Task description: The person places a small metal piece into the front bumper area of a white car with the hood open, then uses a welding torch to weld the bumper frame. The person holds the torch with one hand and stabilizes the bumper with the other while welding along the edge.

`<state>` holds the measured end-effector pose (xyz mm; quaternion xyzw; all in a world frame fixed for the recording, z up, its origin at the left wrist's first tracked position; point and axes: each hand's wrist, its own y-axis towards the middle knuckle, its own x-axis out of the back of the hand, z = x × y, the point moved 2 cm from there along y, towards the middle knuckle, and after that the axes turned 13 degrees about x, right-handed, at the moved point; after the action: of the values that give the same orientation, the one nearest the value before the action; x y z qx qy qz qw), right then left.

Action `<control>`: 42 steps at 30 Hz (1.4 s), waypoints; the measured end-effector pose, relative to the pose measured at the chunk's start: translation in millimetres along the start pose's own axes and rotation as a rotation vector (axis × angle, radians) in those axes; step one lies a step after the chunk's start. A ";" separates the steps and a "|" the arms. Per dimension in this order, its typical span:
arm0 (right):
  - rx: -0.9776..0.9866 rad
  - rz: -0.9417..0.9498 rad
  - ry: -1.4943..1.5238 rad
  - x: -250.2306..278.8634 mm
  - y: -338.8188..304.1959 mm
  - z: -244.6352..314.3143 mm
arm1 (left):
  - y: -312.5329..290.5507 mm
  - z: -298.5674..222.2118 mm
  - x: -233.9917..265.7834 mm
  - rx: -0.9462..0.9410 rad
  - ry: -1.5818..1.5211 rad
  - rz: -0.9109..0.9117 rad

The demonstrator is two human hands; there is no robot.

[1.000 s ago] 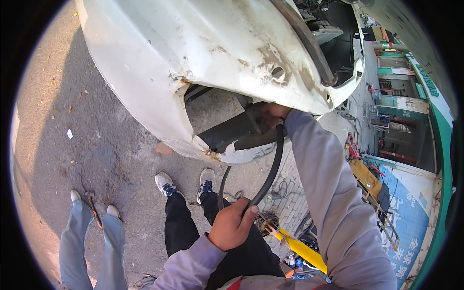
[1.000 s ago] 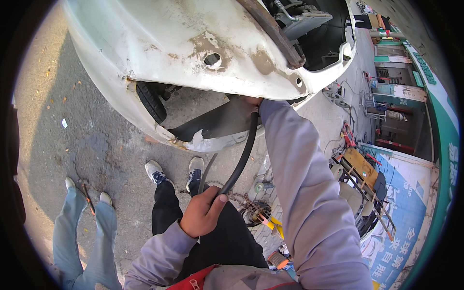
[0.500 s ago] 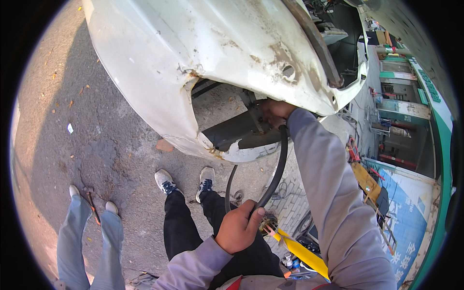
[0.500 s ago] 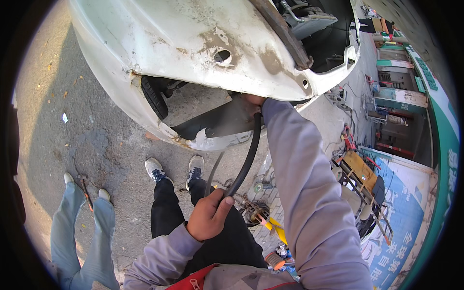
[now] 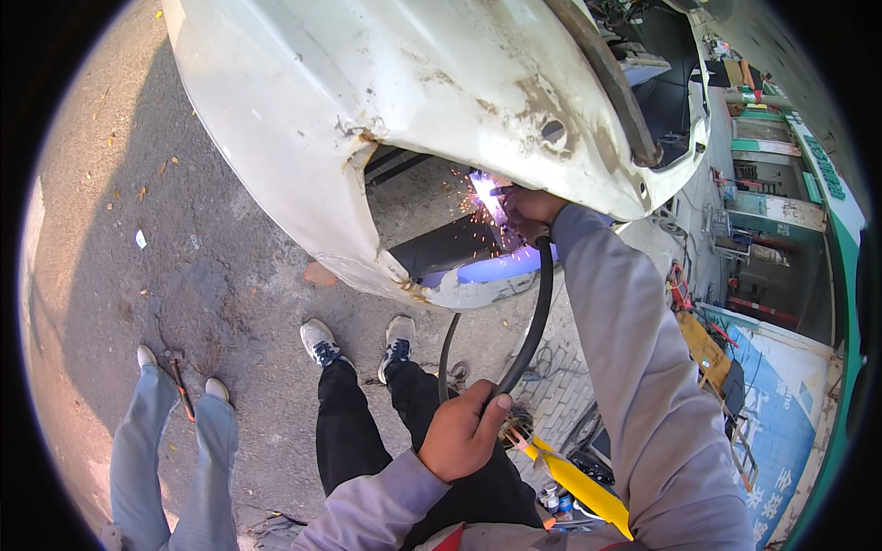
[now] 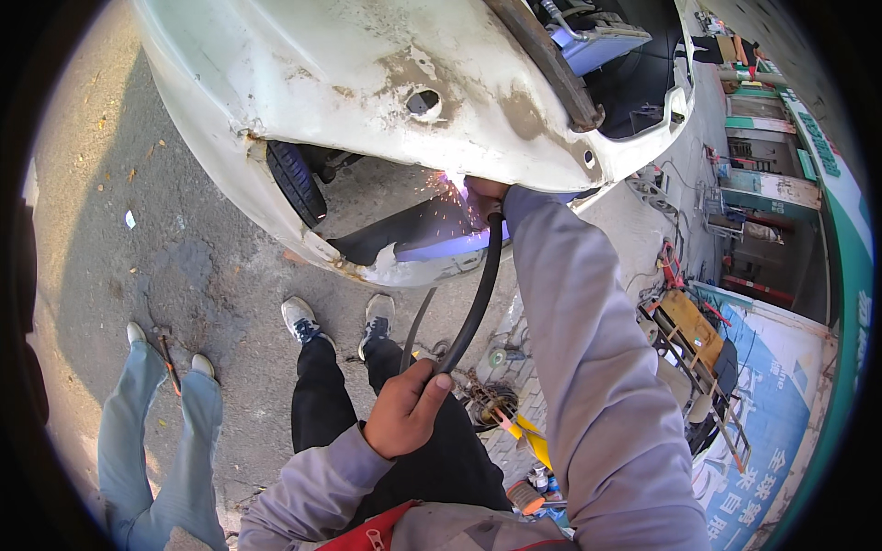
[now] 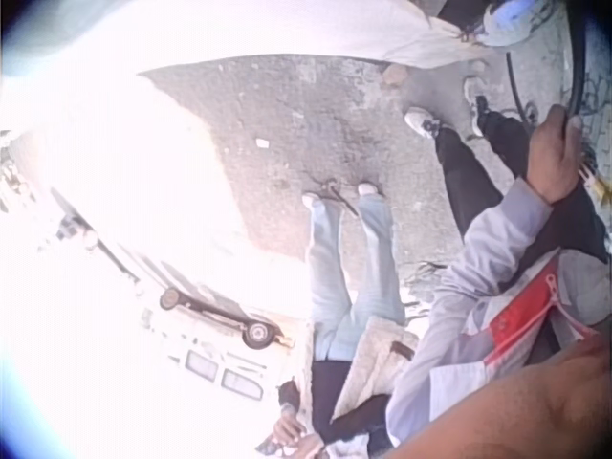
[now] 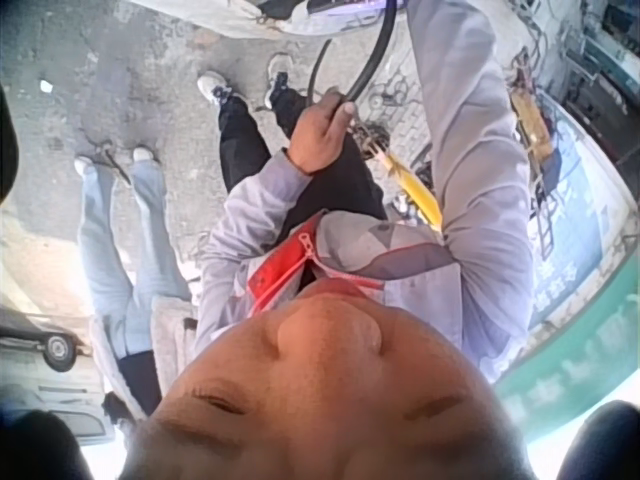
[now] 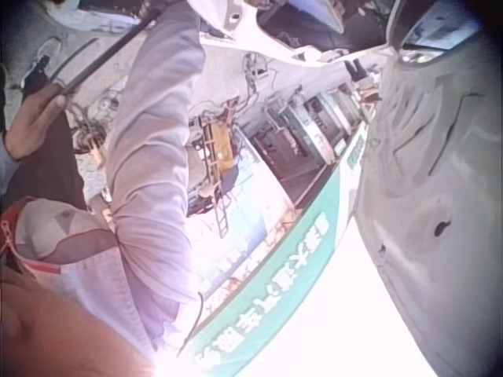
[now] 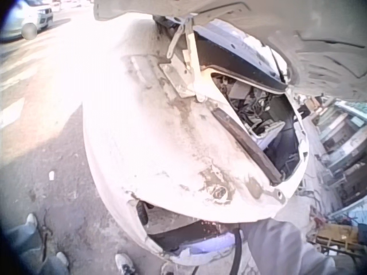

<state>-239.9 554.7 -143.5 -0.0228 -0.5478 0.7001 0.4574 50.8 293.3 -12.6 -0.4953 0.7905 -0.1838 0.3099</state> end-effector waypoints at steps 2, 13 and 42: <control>0.016 -0.021 -0.034 1.5 1.6 -0.4 | -0.1 -0.3 -1.4 -0.009 -0.032 0.003; 1.542 -0.878 -1.112 -3.2 61.8 -47.8 | 0.9 -1.3 -0.6 -0.022 -0.034 -0.001; 0.217 0.007 -0.273 2.4 -9.8 21.8 | 2.1 0.2 2.7 -0.007 -0.009 0.002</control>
<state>-246.9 539.9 -125.9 0.1199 -0.5261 0.7533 0.3759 48.7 291.7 -14.8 -0.4965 0.7903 -0.1785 0.3116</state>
